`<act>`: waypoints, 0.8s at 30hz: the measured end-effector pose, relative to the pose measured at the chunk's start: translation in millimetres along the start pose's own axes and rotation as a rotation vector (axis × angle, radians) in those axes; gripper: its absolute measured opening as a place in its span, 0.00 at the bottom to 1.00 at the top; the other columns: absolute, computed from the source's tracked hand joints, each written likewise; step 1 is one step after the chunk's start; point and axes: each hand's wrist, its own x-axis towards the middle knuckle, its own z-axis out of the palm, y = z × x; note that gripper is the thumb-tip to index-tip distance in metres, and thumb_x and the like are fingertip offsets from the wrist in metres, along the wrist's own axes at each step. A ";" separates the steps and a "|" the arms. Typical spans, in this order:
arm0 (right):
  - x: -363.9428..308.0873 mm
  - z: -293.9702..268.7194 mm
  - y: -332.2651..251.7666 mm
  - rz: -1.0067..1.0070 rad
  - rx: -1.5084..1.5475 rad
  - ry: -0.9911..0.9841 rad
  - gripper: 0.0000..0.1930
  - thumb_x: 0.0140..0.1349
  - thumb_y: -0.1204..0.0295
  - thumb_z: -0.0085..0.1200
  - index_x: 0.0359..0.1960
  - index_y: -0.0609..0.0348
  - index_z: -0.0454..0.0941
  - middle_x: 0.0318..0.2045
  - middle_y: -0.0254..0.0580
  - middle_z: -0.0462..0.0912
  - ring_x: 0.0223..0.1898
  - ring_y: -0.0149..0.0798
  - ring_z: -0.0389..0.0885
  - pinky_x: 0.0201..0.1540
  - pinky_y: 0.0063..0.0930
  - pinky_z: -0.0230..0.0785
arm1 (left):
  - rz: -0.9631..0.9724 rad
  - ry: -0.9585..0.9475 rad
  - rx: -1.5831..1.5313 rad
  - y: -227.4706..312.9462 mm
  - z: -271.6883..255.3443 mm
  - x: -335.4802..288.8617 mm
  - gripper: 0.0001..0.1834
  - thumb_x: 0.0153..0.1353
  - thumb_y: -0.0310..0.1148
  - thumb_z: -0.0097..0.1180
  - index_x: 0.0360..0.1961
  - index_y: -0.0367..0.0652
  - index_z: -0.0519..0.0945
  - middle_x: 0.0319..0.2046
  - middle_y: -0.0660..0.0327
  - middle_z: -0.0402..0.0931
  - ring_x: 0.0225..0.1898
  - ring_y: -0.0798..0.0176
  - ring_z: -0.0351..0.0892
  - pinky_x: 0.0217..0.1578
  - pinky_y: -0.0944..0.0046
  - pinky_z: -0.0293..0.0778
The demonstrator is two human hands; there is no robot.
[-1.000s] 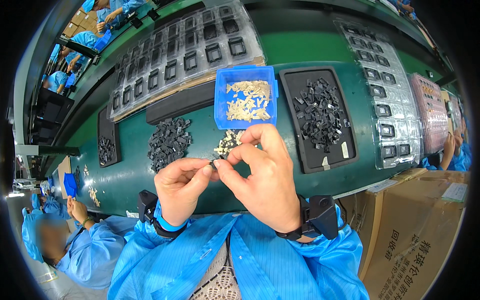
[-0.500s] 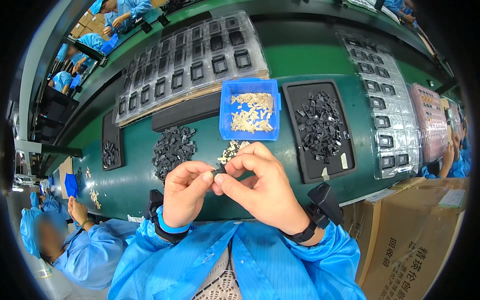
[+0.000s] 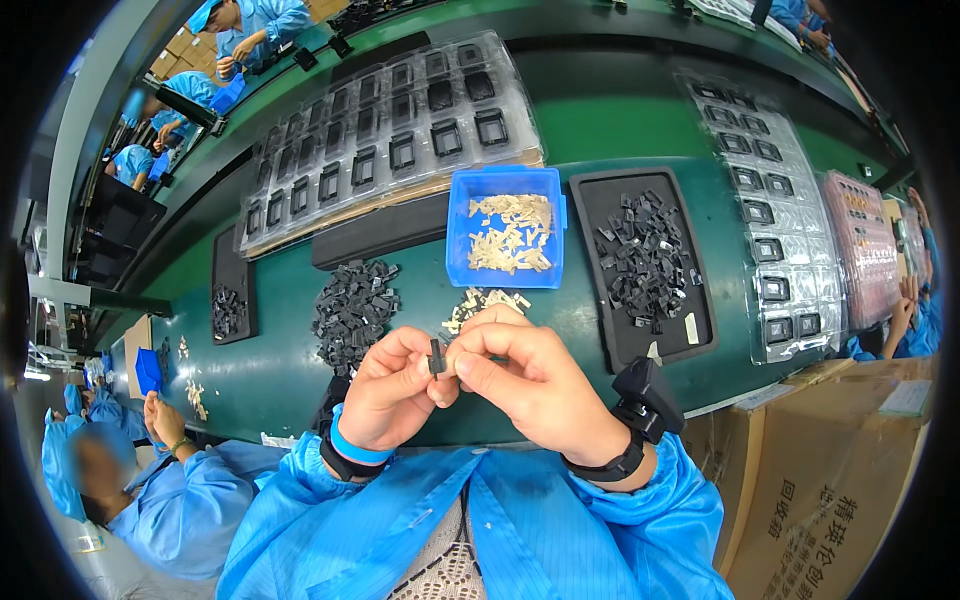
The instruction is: Manually assemble small electronic parts and components on a factory production line.
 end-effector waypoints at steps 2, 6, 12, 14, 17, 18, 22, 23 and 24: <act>-0.5 1.1 0.4 -0.011 -0.027 0.015 0.05 0.63 0.77 0.49 0.34 0.66 0.76 0.37 0.37 0.68 0.40 0.30 0.72 0.43 0.23 0.68 | -0.007 0.015 0.013 -0.5 0.0 -0.3 0.04 0.64 0.27 0.49 0.39 0.44 0.74 0.30 0.61 0.75 0.29 0.68 0.73 0.31 0.66 0.67; -1.0 2.2 5.1 -0.097 -0.144 0.053 0.05 0.62 0.78 0.48 0.34 0.66 0.76 0.38 0.37 0.68 0.42 0.29 0.70 0.45 0.23 0.67 | 0.007 0.016 0.007 -1.1 1.0 -0.5 0.04 0.64 0.27 0.49 0.39 0.44 0.74 0.30 0.62 0.75 0.30 0.68 0.73 0.31 0.67 0.68; -0.3 0.3 6.9 -0.110 -0.169 0.072 0.04 0.61 0.79 0.50 0.33 0.67 0.76 0.39 0.37 0.67 0.41 0.29 0.71 0.42 0.22 0.69 | 0.004 0.028 -0.021 -4.2 -0.7 0.5 0.04 0.64 0.27 0.49 0.39 0.44 0.75 0.31 0.61 0.76 0.30 0.68 0.73 0.32 0.66 0.68; 1.2 3.5 5.6 -0.106 -0.136 0.091 0.04 0.61 0.78 0.51 0.33 0.67 0.76 0.38 0.37 0.67 0.38 0.28 0.72 0.40 0.21 0.69 | 0.009 0.034 -0.026 -5.2 0.4 -0.1 0.05 0.64 0.27 0.49 0.40 0.44 0.75 0.31 0.61 0.76 0.30 0.67 0.74 0.33 0.66 0.69; 4.7 9.1 4.5 -0.107 -0.090 0.128 0.05 0.61 0.77 0.52 0.32 0.68 0.75 0.36 0.36 0.66 0.34 0.26 0.73 0.35 0.18 0.70 | 0.048 0.067 -0.007 -7.3 3.9 -2.4 0.08 0.64 0.27 0.49 0.44 0.41 0.75 0.31 0.59 0.77 0.33 0.66 0.76 0.36 0.67 0.73; 5.4 10.6 4.6 -0.116 -0.079 0.144 0.05 0.61 0.77 0.53 0.31 0.69 0.75 0.35 0.36 0.66 0.32 0.25 0.73 0.33 0.17 0.70 | 0.084 0.077 0.051 -8.8 3.7 -3.0 0.08 0.64 0.26 0.49 0.44 0.41 0.75 0.31 0.59 0.77 0.33 0.66 0.77 0.36 0.68 0.73; 7.7 10.8 14.7 -0.196 -0.160 0.199 0.04 0.60 0.78 0.53 0.30 0.69 0.75 0.35 0.36 0.66 0.29 0.25 0.73 0.31 0.17 0.70 | 0.181 0.186 0.196 -11.8 15.9 -3.9 0.08 0.65 0.26 0.47 0.42 0.37 0.76 0.29 0.58 0.76 0.29 0.66 0.76 0.32 0.67 0.74; 8.0 11.2 15.9 -0.242 -0.240 0.223 0.04 0.60 0.79 0.54 0.30 0.69 0.75 0.35 0.36 0.66 0.29 0.25 0.73 0.30 0.17 0.69 | 0.179 0.187 0.196 -12.2 17.9 -3.9 0.08 0.65 0.26 0.47 0.42 0.37 0.76 0.29 0.58 0.76 0.29 0.66 0.76 0.32 0.67 0.74; 8.3 11.8 16.9 -0.288 -0.320 0.246 0.04 0.59 0.79 0.54 0.30 0.68 0.75 0.35 0.36 0.66 0.29 0.25 0.74 0.29 0.17 0.69 | 0.201 0.209 0.215 -12.5 19.5 -3.7 0.08 0.65 0.26 0.47 0.42 0.37 0.75 0.29 0.58 0.77 0.29 0.67 0.76 0.32 0.67 0.75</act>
